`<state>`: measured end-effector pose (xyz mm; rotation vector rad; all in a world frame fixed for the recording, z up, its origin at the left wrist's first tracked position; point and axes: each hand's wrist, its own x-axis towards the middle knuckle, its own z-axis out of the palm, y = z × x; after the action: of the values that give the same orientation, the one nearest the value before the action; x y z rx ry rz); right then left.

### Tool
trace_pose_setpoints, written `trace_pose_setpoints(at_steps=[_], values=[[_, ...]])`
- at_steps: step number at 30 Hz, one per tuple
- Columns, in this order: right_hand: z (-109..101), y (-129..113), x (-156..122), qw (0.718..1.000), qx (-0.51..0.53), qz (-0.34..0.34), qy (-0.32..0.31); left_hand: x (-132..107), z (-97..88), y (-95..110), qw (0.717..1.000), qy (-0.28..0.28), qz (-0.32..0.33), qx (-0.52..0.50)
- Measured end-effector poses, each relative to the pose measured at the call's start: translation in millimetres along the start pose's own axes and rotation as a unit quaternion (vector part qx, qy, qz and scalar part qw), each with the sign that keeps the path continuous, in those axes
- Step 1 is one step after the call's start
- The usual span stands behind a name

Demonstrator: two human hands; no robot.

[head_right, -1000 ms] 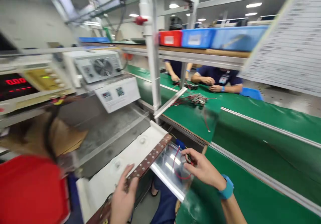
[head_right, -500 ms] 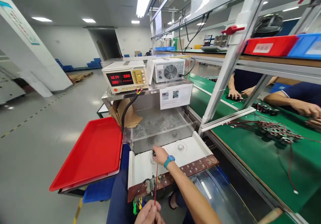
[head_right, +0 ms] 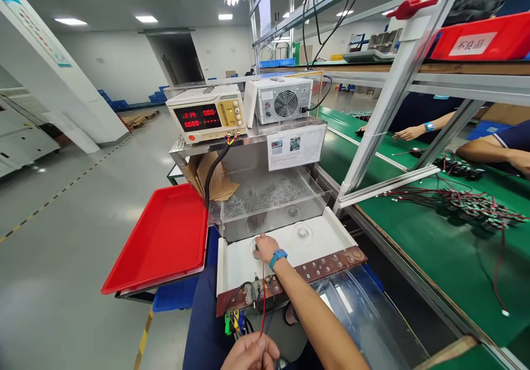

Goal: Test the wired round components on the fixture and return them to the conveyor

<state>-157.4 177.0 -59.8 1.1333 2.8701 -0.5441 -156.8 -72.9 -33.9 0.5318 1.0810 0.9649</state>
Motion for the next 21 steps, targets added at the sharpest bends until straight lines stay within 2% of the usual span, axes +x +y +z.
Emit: trace_pose_setpoints(at_steps=[4, 6, 10, 14, 21], values=[[2, 9, 1, 1.0, 0.02, -0.015, 0.009, 2, 21.3, 36, 0.994, -0.063, 0.042, -0.073], [3, 15, 2, 0.999, 0.036, -0.025, 0.012, -2, 25.5, 54, 0.993, -0.062, 0.062, -0.081], [5, 22, 5, 0.998, 0.063, -0.003, 0.008, -6, 20.3, 87, 0.993, 0.008, 0.111, -0.049], [9, 24, 7, 0.997, 0.072, 0.013, 0.015, 3, 9.1, 111, 0.988, 0.064, 0.142, -0.009], [9, 24, 7, 0.998, 0.062, 0.027, 0.014, 22, 6.3, 122, 0.986, 0.101, 0.135, 0.02]])
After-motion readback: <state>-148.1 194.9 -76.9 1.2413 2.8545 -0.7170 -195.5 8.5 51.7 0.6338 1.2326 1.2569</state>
